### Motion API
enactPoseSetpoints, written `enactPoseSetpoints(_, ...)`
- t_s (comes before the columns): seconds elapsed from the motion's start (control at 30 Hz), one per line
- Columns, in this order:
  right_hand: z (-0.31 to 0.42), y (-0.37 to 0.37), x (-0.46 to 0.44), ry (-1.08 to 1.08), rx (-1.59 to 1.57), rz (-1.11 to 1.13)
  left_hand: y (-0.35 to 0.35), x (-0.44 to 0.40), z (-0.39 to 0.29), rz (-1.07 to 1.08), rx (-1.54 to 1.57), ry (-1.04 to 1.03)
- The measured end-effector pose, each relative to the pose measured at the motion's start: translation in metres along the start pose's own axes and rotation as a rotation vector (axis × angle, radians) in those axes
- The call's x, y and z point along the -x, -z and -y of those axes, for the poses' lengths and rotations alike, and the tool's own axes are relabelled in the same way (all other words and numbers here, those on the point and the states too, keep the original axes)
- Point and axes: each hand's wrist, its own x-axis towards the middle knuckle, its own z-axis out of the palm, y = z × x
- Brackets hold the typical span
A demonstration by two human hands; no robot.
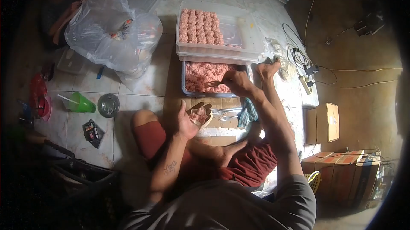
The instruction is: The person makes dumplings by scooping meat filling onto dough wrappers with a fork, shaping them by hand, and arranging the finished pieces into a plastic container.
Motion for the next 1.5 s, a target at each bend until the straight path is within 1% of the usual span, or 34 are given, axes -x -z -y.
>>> enactPoseSetpoints(0.03,0.007,0.015,0.008,-0.005,-0.151,-0.035,-0.004,-0.001,-0.001,-0.004,0.003,0.0)
enactPoseSetpoints(0.07,0.022,0.034,0.014,-0.011,-0.303,-0.072,-0.013,-0.002,-0.004,0.059,0.079,0.04)
enactPoseSetpoints(0.1,0.043,0.053,0.019,-0.129,-0.428,0.038,-0.022,-0.002,-0.007,0.123,0.153,0.08)
enactPoseSetpoints(0.13,0.06,0.062,0.025,-0.129,-0.434,0.036,-0.03,-0.001,-0.007,0.118,0.149,0.081)
enactPoseSetpoints(0.2,0.085,0.068,0.04,-0.108,-0.498,0.068,-0.044,-0.002,-0.007,0.177,0.161,0.0)
enactPoseSetpoints(0.23,0.079,0.045,0.05,0.049,-0.415,0.037,-0.046,-0.003,-0.008,0.069,0.122,0.007)
enactPoseSetpoints(0.27,0.07,0.02,0.06,0.181,-0.113,0.066,-0.048,-0.004,-0.01,0.062,0.117,0.012)
enactPoseSetpoints(0.33,0.085,0.02,0.078,0.01,-0.085,0.124,-0.054,0.0,-0.014,0.095,0.124,0.017)
enactPoseSetpoints(0.37,0.092,0.025,0.08,0.013,-0.092,0.119,-0.045,-0.001,-0.014,0.099,0.163,0.005)
enactPoseSetpoints(0.43,0.112,0.028,0.085,-0.047,-0.119,-0.038,-0.044,-0.002,-0.016,0.087,0.125,-0.003)
enactPoseSetpoints(0.47,0.101,-0.011,0.092,0.019,-0.194,-0.208,-0.042,0.0,-0.012,0.04,0.085,-0.021)
enactPoseSetpoints(0.53,0.128,-0.014,0.102,-0.194,-0.364,-0.036,-0.046,0.003,-0.005,-0.018,0.027,-0.021)
enactPoseSetpoints(0.6,0.139,-0.006,0.105,-0.158,-0.355,-0.124,-0.036,-0.003,-0.002,-0.038,0.138,-0.237)
enactPoseSetpoints(0.63,0.149,-0.003,0.105,-0.211,-0.413,-0.208,-0.035,-0.001,0.001,-0.033,0.065,-0.317)
enactPoseSetpoints(0.67,0.158,-0.006,0.109,-0.274,-0.475,-0.294,-0.033,-0.001,0.005,-0.043,0.037,-0.292)
enactPoseSetpoints(0.73,0.166,-0.028,0.116,-0.344,-0.484,-0.354,-0.047,0.0,0.01,-0.086,0.063,-0.236)
enactPoseSetpoints(0.77,0.169,-0.032,0.121,-0.348,-0.5,-0.312,-0.04,-0.003,0.008,-0.156,0.052,-0.279)
enactPoseSetpoints(0.8,0.167,-0.032,0.123,-0.341,-0.507,-0.267,-0.037,-0.003,0.007,-0.156,0.03,-0.261)
enactPoseSetpoints(0.9,0.17,-0.037,0.117,-0.374,-0.515,-0.305,-0.028,0.001,0.01,-0.115,0.004,-0.262)
enactPoseSetpoints(0.97,0.17,-0.06,0.117,-0.341,-0.59,-0.303,-0.023,-0.002,0.009,-0.184,0.082,-0.24)
enactPoseSetpoints(1.0,0.167,-0.055,0.118,-0.328,-0.588,-0.293,-0.018,-0.004,0.006,-0.216,0.125,-0.239)
enactPoseSetpoints(1.03,0.162,-0.045,0.12,-0.276,-0.546,-0.277,-0.009,0.0,0.002,-0.043,0.286,-0.191)
enactPoseSetpoints(1.07,0.161,-0.036,0.12,-0.229,-0.507,-0.26,0.001,0.0,-0.001,-0.04,0.297,-0.208)
enactPoseSetpoints(1.13,0.157,-0.03,0.121,-0.209,-0.504,-0.266,-0.024,0.011,0.0,-0.032,0.196,-0.055)
enactPoseSetpoints(1.2,0.14,-0.036,0.124,-0.143,-0.423,-0.1,-0.029,0.017,0.001,-0.049,0.224,-0.072)
enactPoseSetpoints(1.23,0.141,-0.017,0.122,-0.197,-0.363,-0.049,-0.025,0.016,-0.002,-0.121,0.185,-0.119)
enactPoseSetpoints(1.27,0.138,-0.006,0.117,-0.172,-0.346,-0.038,-0.021,0.016,-0.005,-0.194,0.144,-0.164)
enactPoseSetpoints(1.3,0.136,0.002,0.114,-0.199,-0.392,-0.141,-0.02,0.017,-0.005,-0.275,0.103,-0.202)
enactPoseSetpoints(1.33,0.133,0.007,0.109,-0.224,-0.437,-0.247,-0.018,0.015,-0.004,-0.264,0.119,-0.216)
enactPoseSetpoints(1.37,0.128,0.012,0.099,-0.295,-0.446,-0.271,-0.017,0.013,-0.002,-0.341,0.047,-0.217)
enactPoseSetpoints(1.4,0.111,0.003,0.09,-0.231,-0.257,-0.344,-0.015,0.014,0.0,-0.422,-0.027,-0.213)
enactPoseSetpoints(1.43,0.102,0.008,0.074,-0.221,-0.139,-0.276,0.016,0.007,0.002,-0.426,-0.105,-0.208)
enactPoseSetpoints(1.47,0.094,0.014,0.057,-0.211,-0.02,-0.211,0.015,0.01,0.005,-0.42,-0.097,-0.212)
enactPoseSetpoints(1.5,0.086,0.013,0.044,-0.204,-0.009,-0.213,0.011,0.011,0.007,-0.359,-0.179,-0.151)
